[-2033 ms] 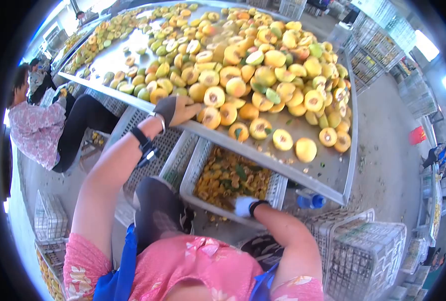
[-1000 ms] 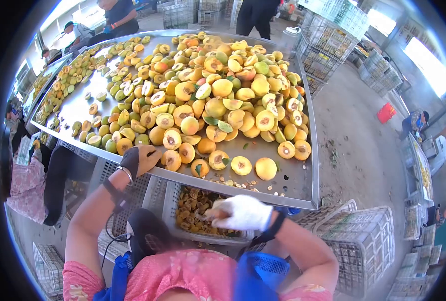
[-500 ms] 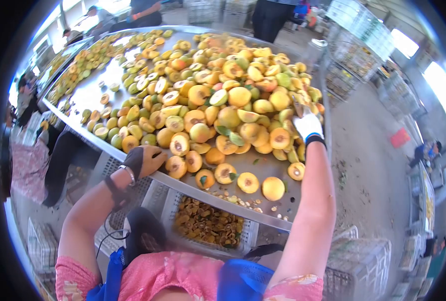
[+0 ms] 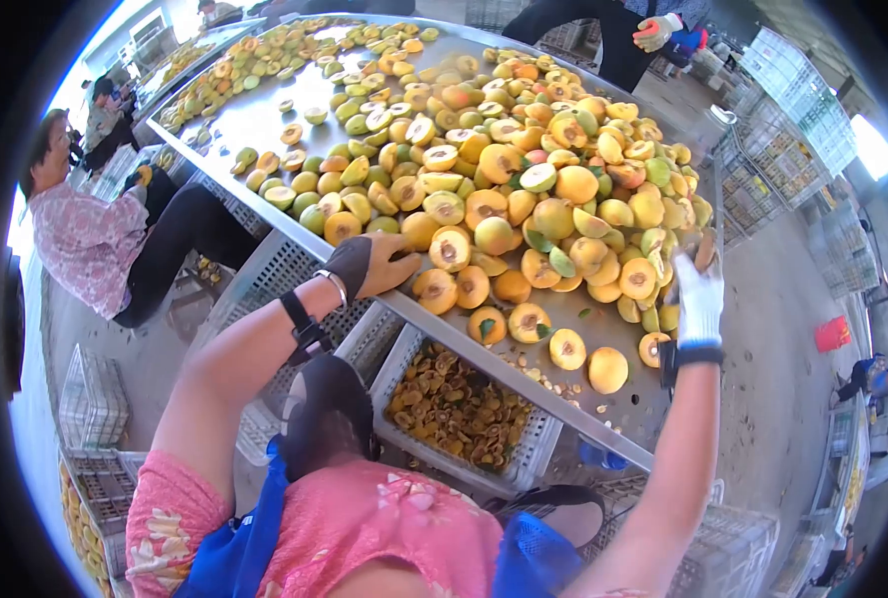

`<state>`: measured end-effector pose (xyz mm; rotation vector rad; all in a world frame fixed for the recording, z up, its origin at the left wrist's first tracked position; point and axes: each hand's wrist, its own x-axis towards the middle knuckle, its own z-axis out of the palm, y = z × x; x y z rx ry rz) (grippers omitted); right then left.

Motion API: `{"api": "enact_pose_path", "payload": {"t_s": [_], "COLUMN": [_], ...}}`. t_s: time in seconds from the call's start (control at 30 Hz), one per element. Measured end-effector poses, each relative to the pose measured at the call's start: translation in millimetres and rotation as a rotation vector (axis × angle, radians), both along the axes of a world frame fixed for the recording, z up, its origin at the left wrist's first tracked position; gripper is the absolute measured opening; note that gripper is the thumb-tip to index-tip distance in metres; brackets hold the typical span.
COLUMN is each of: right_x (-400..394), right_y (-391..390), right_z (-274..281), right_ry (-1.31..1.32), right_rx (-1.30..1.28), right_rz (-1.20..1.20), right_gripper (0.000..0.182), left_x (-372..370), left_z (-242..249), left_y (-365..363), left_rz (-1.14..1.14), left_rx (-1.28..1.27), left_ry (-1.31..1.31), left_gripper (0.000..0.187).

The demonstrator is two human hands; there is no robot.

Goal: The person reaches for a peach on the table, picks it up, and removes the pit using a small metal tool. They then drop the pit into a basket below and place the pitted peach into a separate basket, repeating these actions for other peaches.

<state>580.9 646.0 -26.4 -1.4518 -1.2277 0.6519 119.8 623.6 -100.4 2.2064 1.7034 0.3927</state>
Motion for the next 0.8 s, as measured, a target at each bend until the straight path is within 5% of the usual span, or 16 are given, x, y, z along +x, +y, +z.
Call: {"api": "enact_pose_path", "payload": {"t_s": [0.13,0.27,0.37,0.53,0.67,0.8], "right_x": [-69,-111,-123,-100,-101,-100], "right_y": [-97,-155,-180,-169,-166,-165], "right_z": [35,2,-33,-54,-68,-61], "right_ry": [-0.160,-0.124,-0.198,-0.882,-0.643,-0.717], "right_rx": [-0.126,-0.269,-0.224,0.202,0.092,0.075], "right_rz": [0.224,0.518,0.561,0.311,0.280,0.292], "right_gripper": [0.042,0.052,0.054,0.039,0.032,0.030], "left_x": [-6,-16,-11,28,76,122], "left_z": [10,-13,11,30,54,22], "left_y": [-5,10,29,87,135,175], "left_rz": [0.082,0.154,0.077,0.000,0.190,0.462], "left_rx": [-0.080,0.071,0.251,0.429,0.013,0.140], "left_ry": [-0.345,-0.759,-0.613,-0.320,-0.024,-0.027], "left_gripper": [0.030,0.026,0.026,0.044,0.067,0.063]}}
